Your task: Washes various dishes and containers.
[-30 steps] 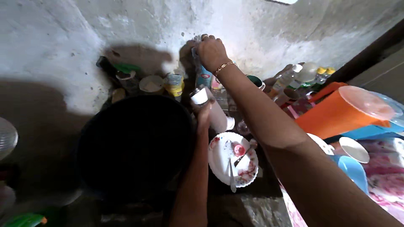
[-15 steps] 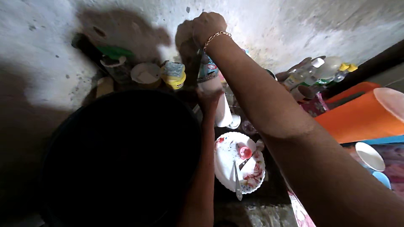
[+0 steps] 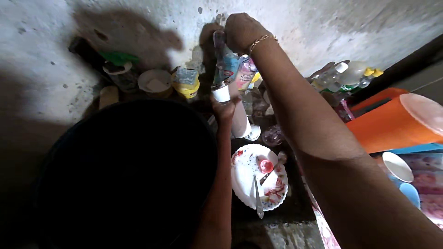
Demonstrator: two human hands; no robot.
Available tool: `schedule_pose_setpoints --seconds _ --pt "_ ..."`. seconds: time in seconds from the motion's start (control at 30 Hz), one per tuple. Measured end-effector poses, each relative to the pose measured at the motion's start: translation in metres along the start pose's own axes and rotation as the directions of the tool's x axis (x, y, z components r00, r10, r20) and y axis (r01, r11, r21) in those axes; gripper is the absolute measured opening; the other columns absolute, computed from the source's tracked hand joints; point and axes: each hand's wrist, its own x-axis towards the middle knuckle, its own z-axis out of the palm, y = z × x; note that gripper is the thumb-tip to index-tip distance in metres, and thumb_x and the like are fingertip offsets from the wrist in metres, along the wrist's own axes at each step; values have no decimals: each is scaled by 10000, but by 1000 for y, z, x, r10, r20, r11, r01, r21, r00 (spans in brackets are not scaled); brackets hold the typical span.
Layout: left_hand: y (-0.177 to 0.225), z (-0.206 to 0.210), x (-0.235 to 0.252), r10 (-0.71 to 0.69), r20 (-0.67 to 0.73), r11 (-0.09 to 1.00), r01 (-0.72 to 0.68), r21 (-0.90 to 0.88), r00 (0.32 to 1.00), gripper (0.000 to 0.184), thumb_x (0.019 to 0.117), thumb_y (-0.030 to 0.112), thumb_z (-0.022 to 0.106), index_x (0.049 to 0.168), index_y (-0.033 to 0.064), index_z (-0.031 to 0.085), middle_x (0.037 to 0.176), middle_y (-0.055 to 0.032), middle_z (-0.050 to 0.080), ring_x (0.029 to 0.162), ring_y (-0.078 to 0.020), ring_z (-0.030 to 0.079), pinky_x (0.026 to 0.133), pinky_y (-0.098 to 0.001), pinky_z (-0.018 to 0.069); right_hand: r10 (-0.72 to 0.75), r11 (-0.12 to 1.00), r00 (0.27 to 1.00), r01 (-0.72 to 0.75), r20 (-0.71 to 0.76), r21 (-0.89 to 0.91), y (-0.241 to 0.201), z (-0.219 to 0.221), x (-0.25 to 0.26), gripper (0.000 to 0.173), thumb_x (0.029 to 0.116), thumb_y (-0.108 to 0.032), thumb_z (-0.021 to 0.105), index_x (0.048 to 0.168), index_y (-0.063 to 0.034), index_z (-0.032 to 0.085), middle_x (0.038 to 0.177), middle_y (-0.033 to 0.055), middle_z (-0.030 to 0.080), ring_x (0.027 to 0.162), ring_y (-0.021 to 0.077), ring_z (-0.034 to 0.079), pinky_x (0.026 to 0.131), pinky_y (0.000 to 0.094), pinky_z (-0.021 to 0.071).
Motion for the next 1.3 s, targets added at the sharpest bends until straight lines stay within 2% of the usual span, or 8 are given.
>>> schedule_pose_setpoints --seconds 0.4,0.63,0.8,0.93,1.03,1.1,1.2,1.3 --pt "1 -5 -11 -46 131 966 77 -248 990 938 702 -76 841 1497 18 351 1264 -209 602 1097 -243 645 910 -408 580 -62 910 994 19 92 415 56 8 43 231 1069 -94 497 1251 -74 637 910 36 681 678 97 638 650 285 558" --pt "11 -14 -56 71 269 997 -74 1 960 999 720 2 873 1551 34 319 1366 -219 578 1196 -281 613 994 -449 538 -62 964 945 141 -323 228 42 17 -2 380 1044 -133 528 1403 -21 588 1384 244 602 1313 383 570 1101 539 440" --pt "15 -27 -88 16 277 999 -28 37 961 980 766 55 846 1569 116 288 1355 -129 579 1135 -188 622 937 -390 560 -72 856 839 330 -539 399 34 24 -123 305 1018 -172 616 1291 -64 696 1114 138 724 995 258 699 887 445 563" --pt "22 -23 -112 -13 235 1000 18 -20 972 650 948 -26 626 1517 72 328 1292 -88 583 1101 -113 609 927 -322 541 -116 821 859 366 -499 439 46 65 -229 186 984 -115 655 1121 -45 759 916 118 733 787 252 708 691 461 583" --pt "28 -26 -130 -52 298 999 46 27 953 403 1070 80 447 1466 53 379 1200 -61 619 1019 -84 626 859 -275 542 -64 772 944 252 -323 583 52 91 -283 207 1005 -127 623 1102 -16 768 968 157 753 880 294 729 793 490 581" --pt "32 -26 -139 -67 338 998 71 1 939 342 1026 23 519 1357 30 432 1017 -26 652 850 -63 658 744 -254 571 -61 737 973 195 -223 647 59 102 -306 255 1027 -126 580 1172 -8 753 1056 190 750 989 332 722 894 513 549" --pt "19 -30 -137 60 413 991 -103 84 909 921 798 -63 744 1557 17 228 1292 -147 585 1059 -156 656 898 -349 581 -10 718 989 109 -145 688 67 118 -324 271 1026 -104 576 1226 7 722 1127 222 729 1072 360 696 964 509 520" --pt "35 -32 -157 67 571 995 -95 19 819 653 782 26 660 1368 54 372 1059 22 668 914 -65 699 799 -288 617 147 653 986 -40 -75 756 76 127 -324 510 1016 -189 639 1464 29 531 1362 275 615 1252 389 612 1086 497 463"
